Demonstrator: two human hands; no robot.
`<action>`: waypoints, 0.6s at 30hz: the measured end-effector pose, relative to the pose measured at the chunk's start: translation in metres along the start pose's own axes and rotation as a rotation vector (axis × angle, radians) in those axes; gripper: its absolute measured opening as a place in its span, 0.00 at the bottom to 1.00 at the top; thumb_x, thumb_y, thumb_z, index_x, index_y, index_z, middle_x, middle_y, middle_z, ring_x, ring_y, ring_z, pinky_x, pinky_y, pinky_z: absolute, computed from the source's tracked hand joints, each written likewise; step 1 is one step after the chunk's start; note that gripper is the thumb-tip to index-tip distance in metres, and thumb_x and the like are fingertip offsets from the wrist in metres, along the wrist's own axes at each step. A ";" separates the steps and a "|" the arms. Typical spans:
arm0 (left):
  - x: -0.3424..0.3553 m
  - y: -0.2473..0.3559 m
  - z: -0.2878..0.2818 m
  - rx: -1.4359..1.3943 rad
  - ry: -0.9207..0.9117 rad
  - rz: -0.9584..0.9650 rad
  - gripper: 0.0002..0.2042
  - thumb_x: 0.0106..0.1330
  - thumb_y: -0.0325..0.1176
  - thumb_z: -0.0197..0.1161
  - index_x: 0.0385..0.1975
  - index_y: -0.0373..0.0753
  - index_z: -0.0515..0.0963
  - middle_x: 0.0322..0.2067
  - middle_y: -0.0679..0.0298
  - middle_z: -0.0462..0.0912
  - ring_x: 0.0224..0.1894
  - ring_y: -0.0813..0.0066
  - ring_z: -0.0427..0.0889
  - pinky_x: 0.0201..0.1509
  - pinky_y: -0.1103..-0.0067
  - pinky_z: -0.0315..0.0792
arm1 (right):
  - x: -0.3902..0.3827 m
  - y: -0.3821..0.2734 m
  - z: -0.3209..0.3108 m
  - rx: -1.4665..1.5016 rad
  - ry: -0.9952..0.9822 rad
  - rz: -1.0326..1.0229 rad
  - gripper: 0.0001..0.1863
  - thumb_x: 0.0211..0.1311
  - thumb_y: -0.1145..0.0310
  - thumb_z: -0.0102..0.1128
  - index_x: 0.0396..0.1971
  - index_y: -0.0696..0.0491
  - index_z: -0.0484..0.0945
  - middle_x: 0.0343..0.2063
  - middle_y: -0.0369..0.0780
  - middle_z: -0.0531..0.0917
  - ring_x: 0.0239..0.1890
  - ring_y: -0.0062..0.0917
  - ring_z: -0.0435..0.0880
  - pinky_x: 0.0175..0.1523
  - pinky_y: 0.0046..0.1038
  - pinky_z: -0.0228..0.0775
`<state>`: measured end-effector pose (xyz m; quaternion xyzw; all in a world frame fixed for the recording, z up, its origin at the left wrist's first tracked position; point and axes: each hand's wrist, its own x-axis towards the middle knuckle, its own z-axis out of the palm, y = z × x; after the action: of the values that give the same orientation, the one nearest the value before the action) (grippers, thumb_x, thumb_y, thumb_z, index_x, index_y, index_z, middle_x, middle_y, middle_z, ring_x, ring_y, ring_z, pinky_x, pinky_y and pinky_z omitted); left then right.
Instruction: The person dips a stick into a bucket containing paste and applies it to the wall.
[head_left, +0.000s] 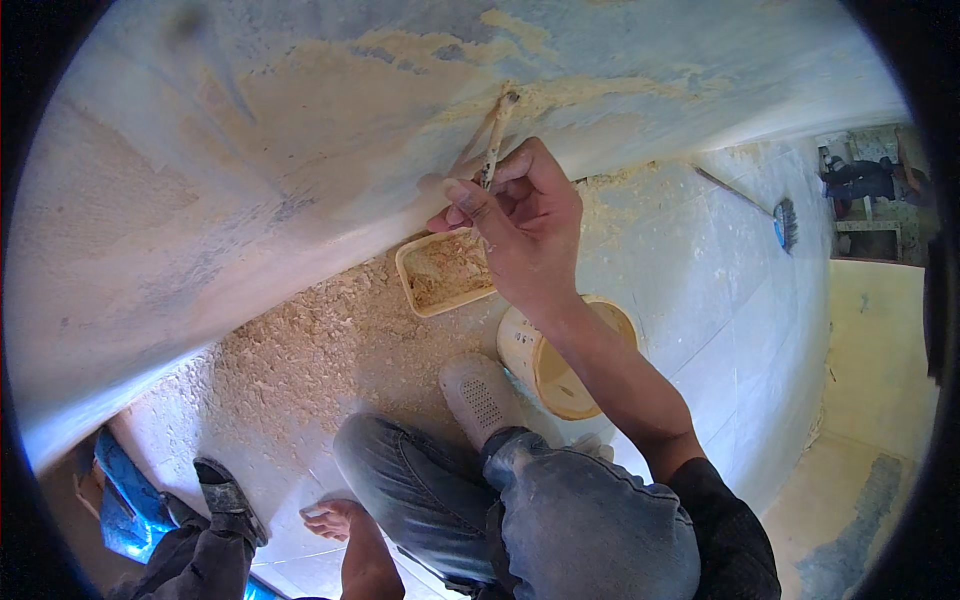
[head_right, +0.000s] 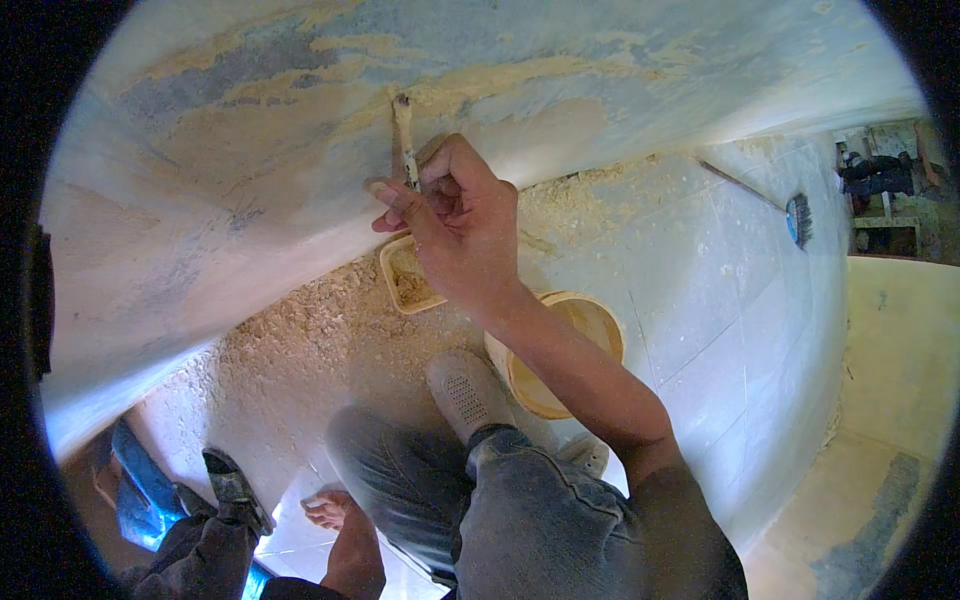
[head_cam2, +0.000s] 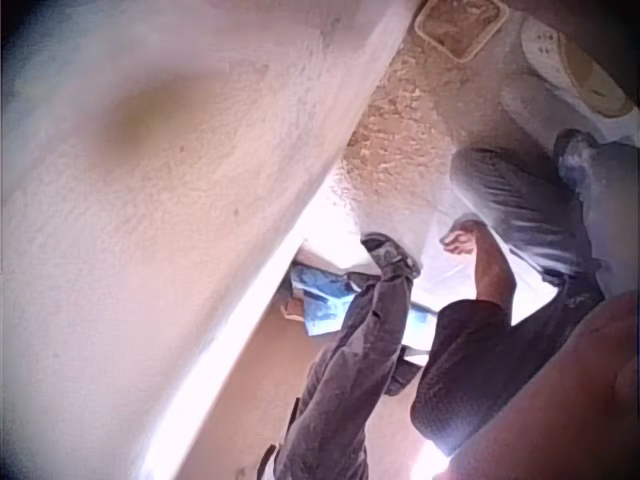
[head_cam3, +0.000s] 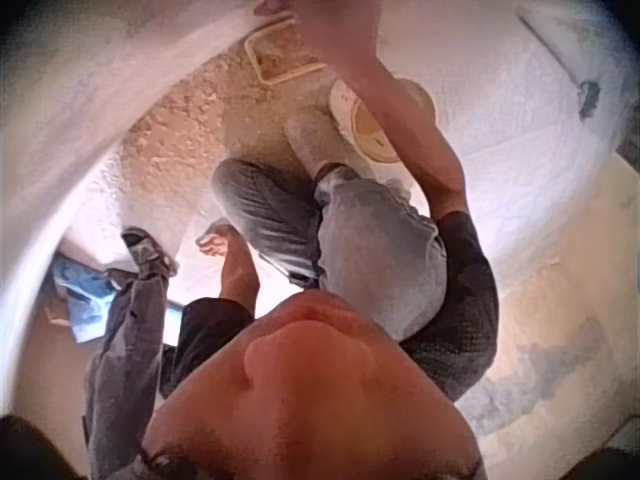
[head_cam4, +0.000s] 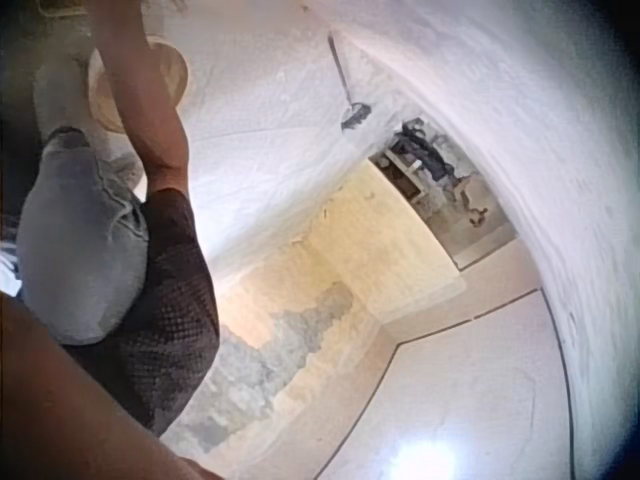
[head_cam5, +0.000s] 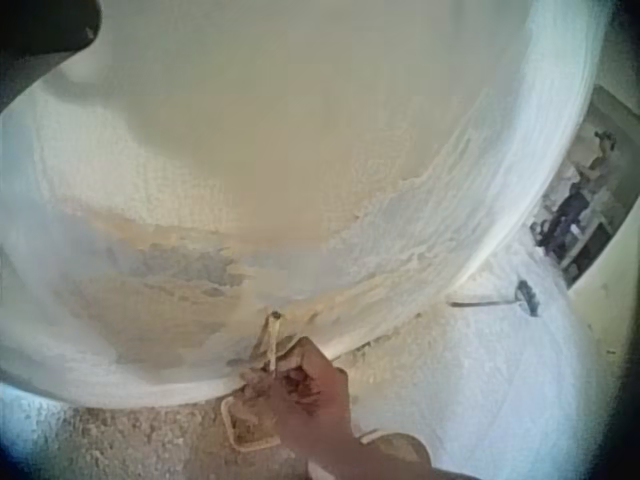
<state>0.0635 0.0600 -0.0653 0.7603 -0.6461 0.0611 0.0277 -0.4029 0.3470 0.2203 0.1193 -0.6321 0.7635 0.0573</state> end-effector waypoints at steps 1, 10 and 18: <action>-0.002 0.003 -0.002 0.001 -0.003 0.003 0.29 0.68 0.59 0.37 0.66 0.56 0.58 0.67 0.65 0.59 0.64 0.55 0.63 0.61 0.53 0.59 | 0.000 0.003 -0.001 -0.007 0.007 0.022 0.11 0.63 0.83 0.55 0.28 0.56 0.62 0.24 0.38 0.76 0.28 0.18 0.81 0.38 0.28 0.85; -0.001 0.004 -0.004 0.022 -0.020 -0.010 0.27 0.69 0.58 0.36 0.66 0.57 0.60 0.66 0.67 0.59 0.64 0.56 0.63 0.61 0.53 0.59 | -0.019 0.020 -0.010 -0.149 -0.021 0.148 0.10 0.63 0.82 0.56 0.28 0.57 0.64 0.23 0.37 0.75 0.29 0.17 0.81 0.37 0.27 0.85; -0.002 0.006 -0.005 0.004 -0.027 -0.005 0.28 0.69 0.59 0.35 0.66 0.57 0.59 0.66 0.65 0.58 0.65 0.57 0.62 0.62 0.53 0.58 | -0.022 -0.021 -0.024 -0.376 0.070 -0.192 0.05 0.64 0.75 0.59 0.36 0.60 0.75 0.16 0.32 0.71 0.19 0.08 0.65 0.22 0.14 0.56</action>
<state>0.0572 0.0621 -0.0608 0.7626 -0.6445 0.0520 0.0173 -0.3791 0.3763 0.2301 0.1397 -0.7469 0.6267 0.1728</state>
